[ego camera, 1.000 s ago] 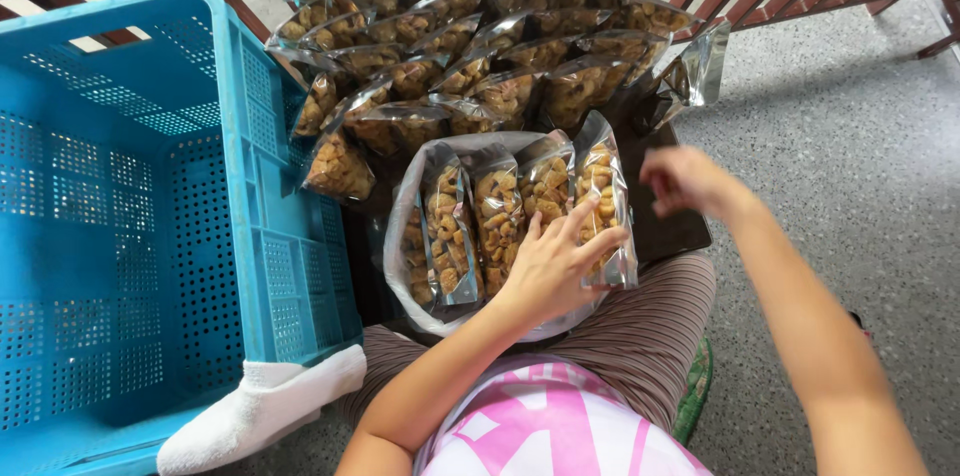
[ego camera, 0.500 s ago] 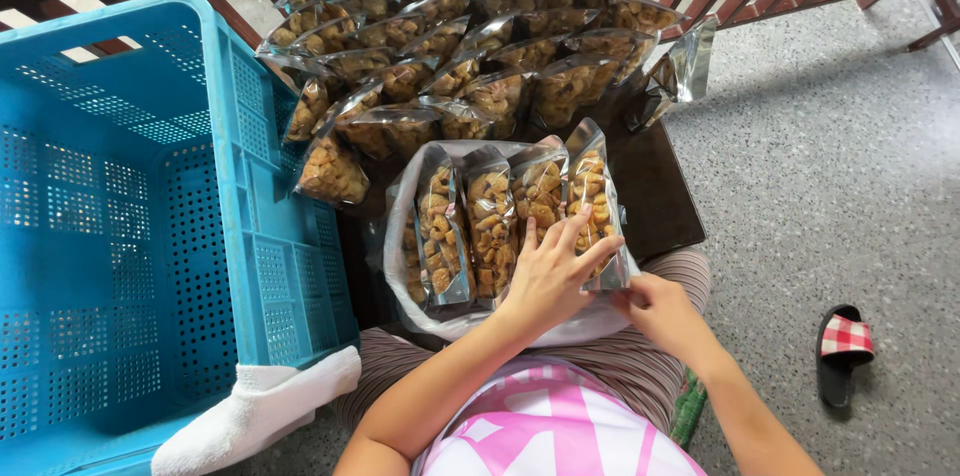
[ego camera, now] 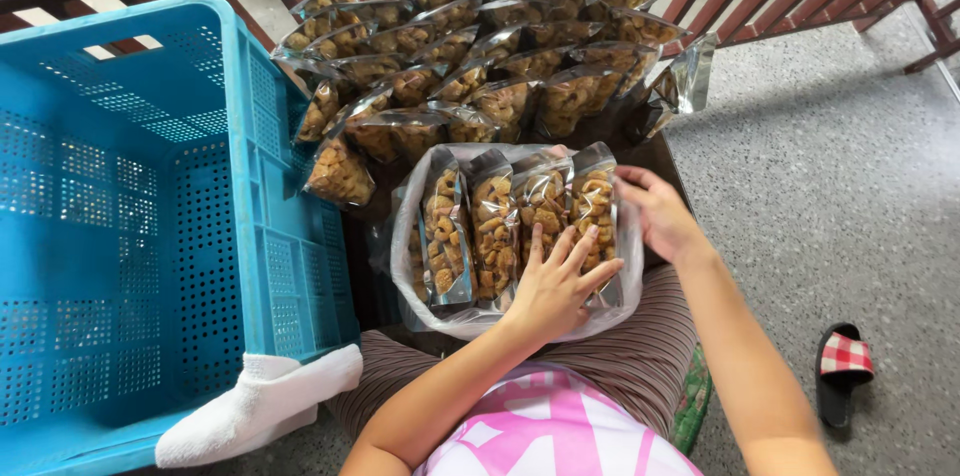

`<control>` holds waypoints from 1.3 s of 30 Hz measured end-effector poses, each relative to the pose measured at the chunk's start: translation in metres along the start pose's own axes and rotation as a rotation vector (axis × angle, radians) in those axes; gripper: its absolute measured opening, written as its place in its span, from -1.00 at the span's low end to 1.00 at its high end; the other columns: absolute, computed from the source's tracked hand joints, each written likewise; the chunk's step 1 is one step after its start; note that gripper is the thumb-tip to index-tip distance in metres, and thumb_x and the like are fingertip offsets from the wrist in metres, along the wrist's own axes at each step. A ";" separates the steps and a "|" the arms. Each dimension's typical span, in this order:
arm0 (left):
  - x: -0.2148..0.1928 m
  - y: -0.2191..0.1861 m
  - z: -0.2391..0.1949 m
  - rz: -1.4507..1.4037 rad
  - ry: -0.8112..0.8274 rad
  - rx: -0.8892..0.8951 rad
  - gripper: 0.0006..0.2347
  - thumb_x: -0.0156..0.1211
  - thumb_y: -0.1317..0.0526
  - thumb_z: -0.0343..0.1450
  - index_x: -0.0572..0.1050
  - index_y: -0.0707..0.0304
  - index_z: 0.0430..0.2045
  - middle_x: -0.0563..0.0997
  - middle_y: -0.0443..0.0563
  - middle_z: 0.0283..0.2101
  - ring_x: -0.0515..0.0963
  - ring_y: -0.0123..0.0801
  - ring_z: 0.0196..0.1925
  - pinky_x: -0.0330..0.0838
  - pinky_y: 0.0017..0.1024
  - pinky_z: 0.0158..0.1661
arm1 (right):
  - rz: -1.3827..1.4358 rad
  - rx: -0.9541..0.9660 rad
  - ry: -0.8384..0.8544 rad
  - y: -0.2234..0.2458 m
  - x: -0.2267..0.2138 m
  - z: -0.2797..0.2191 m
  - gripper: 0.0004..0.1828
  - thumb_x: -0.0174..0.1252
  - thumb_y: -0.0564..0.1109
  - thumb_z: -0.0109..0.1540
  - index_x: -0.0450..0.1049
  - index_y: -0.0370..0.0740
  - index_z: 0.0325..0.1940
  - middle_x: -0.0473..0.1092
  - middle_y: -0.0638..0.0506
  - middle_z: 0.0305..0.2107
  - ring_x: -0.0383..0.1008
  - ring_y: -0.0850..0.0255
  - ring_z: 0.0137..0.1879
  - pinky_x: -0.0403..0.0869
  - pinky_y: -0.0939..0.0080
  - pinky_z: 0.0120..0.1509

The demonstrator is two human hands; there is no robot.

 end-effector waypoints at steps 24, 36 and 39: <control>-0.084 0.296 -0.082 0.530 -0.572 -1.092 -0.93 0.14 0.30 0.50 0.57 0.10 -0.25 0.61 -0.12 -0.14 0.50 -0.17 0.09 0.40 -0.14 0.16 | -0.478 -0.708 -0.326 0.023 -0.010 -0.089 -0.79 0.14 -0.26 0.39 0.47 -0.31 0.12 0.45 -0.10 0.07 0.48 0.18 0.19 0.48 0.24 0.30; -0.248 0.112 -0.076 0.017 -0.858 -0.440 -0.79 0.05 0.34 0.45 0.57 0.09 -0.11 0.62 -0.14 -0.08 0.58 -0.16 -0.03 0.25 -0.11 0.00 | -0.864 -1.047 0.462 0.003 0.237 -0.134 0.23 0.41 0.23 0.15 -0.30 -0.08 0.60 0.03 -0.36 0.40 0.19 -0.21 0.47 0.32 -0.22 0.45; -0.213 0.141 -0.064 -0.434 -0.798 -0.451 -0.72 -0.02 0.17 0.56 0.54 0.01 0.13 0.65 -0.05 0.05 0.65 -0.13 0.03 0.51 -0.23 0.12 | -0.874 -0.857 0.320 0.008 0.238 -0.138 -0.08 0.32 0.23 0.25 0.00 0.06 0.55 0.25 -0.29 0.28 0.42 -0.10 0.38 0.58 -0.04 0.32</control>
Point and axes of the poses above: each hand's wrist, its own z-axis towards the middle knuckle, its own x-axis out of the palm, y = z × x, the point moved 4 cm from there along z, towards the middle knuckle
